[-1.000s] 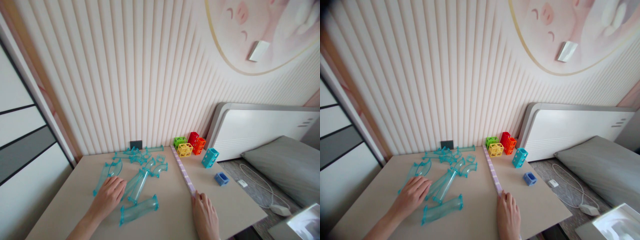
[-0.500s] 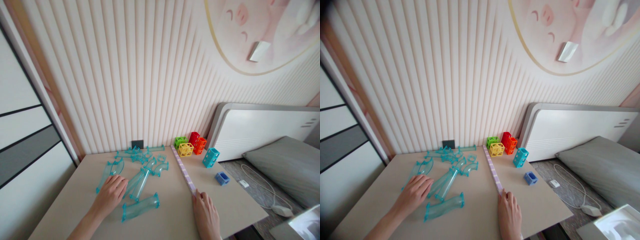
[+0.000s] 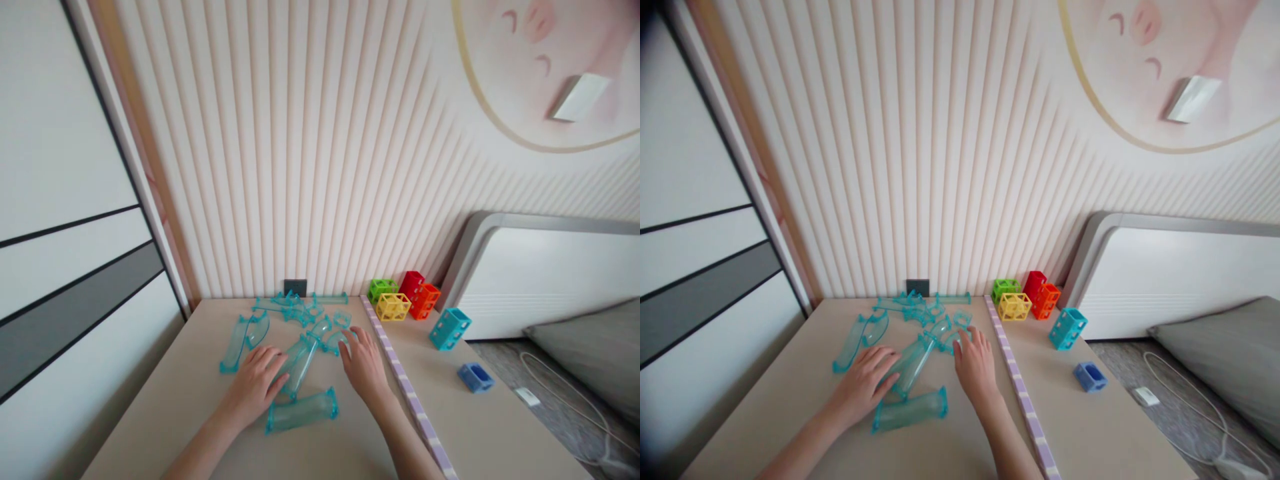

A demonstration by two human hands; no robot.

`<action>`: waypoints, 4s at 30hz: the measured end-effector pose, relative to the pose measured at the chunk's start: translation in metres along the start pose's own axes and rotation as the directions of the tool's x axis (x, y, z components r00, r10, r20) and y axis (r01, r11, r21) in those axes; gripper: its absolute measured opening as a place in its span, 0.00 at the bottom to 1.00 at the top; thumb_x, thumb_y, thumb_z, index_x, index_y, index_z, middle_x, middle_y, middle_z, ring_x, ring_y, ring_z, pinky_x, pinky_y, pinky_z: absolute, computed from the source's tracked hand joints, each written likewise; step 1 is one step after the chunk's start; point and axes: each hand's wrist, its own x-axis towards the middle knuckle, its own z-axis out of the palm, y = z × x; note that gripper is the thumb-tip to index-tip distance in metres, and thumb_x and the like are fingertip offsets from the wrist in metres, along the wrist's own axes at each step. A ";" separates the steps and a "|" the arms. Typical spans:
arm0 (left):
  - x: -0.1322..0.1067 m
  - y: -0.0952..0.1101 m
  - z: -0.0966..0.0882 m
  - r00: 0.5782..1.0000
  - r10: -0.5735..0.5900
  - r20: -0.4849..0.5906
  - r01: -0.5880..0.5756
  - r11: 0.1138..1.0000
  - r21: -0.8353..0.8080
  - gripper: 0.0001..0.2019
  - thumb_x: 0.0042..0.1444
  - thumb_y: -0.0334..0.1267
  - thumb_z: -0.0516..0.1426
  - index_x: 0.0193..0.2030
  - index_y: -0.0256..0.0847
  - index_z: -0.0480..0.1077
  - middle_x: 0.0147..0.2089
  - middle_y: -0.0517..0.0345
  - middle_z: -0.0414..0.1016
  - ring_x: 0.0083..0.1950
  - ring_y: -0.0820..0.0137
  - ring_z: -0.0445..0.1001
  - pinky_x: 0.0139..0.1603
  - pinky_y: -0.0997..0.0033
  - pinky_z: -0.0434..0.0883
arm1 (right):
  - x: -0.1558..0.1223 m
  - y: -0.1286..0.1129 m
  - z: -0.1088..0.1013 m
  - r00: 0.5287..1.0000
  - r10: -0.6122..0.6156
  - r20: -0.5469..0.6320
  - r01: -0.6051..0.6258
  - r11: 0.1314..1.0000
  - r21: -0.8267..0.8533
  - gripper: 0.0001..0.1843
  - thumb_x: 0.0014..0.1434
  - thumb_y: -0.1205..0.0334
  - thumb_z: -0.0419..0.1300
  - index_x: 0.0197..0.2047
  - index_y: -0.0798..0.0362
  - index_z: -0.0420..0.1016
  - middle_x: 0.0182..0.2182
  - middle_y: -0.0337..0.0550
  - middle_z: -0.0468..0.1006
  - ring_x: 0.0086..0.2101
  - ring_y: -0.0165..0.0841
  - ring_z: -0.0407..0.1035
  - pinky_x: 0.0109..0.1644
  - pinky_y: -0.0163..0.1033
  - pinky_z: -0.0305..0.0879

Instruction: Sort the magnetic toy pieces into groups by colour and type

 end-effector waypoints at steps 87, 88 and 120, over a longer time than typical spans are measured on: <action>-0.071 0.066 -0.041 0.921 -0.359 0.154 0.385 0.763 -0.519 0.28 0.65 0.47 0.60 0.70 0.53 0.62 0.63 0.49 0.74 0.61 0.58 0.76 0.61 0.58 0.75 | -0.073 -0.026 -0.021 0.871 -0.481 0.096 0.287 0.659 0.695 0.23 0.73 0.60 0.52 0.68 0.41 0.68 0.60 0.49 0.70 0.61 0.39 0.68 0.65 0.44 0.66; -0.073 0.067 -0.041 0.908 -0.386 0.164 0.412 0.748 -0.520 0.22 0.65 0.46 0.59 0.65 0.53 0.68 0.59 0.51 0.77 0.57 0.60 0.78 0.59 0.60 0.76 | -0.076 -0.028 -0.019 0.866 -0.489 0.103 0.287 0.656 0.698 0.23 0.73 0.60 0.53 0.69 0.40 0.67 0.61 0.49 0.70 0.61 0.38 0.67 0.66 0.44 0.66; -0.071 0.035 -0.037 0.908 -0.152 0.390 0.359 0.761 -0.540 0.16 0.64 0.48 0.61 0.55 0.45 0.76 0.51 0.52 0.78 0.56 0.61 0.75 0.60 0.63 0.70 | -0.015 -0.072 -0.006 0.872 -0.463 0.160 0.400 0.862 0.313 0.21 0.69 0.61 0.57 0.63 0.50 0.73 0.62 0.51 0.74 0.61 0.45 0.67 0.66 0.51 0.63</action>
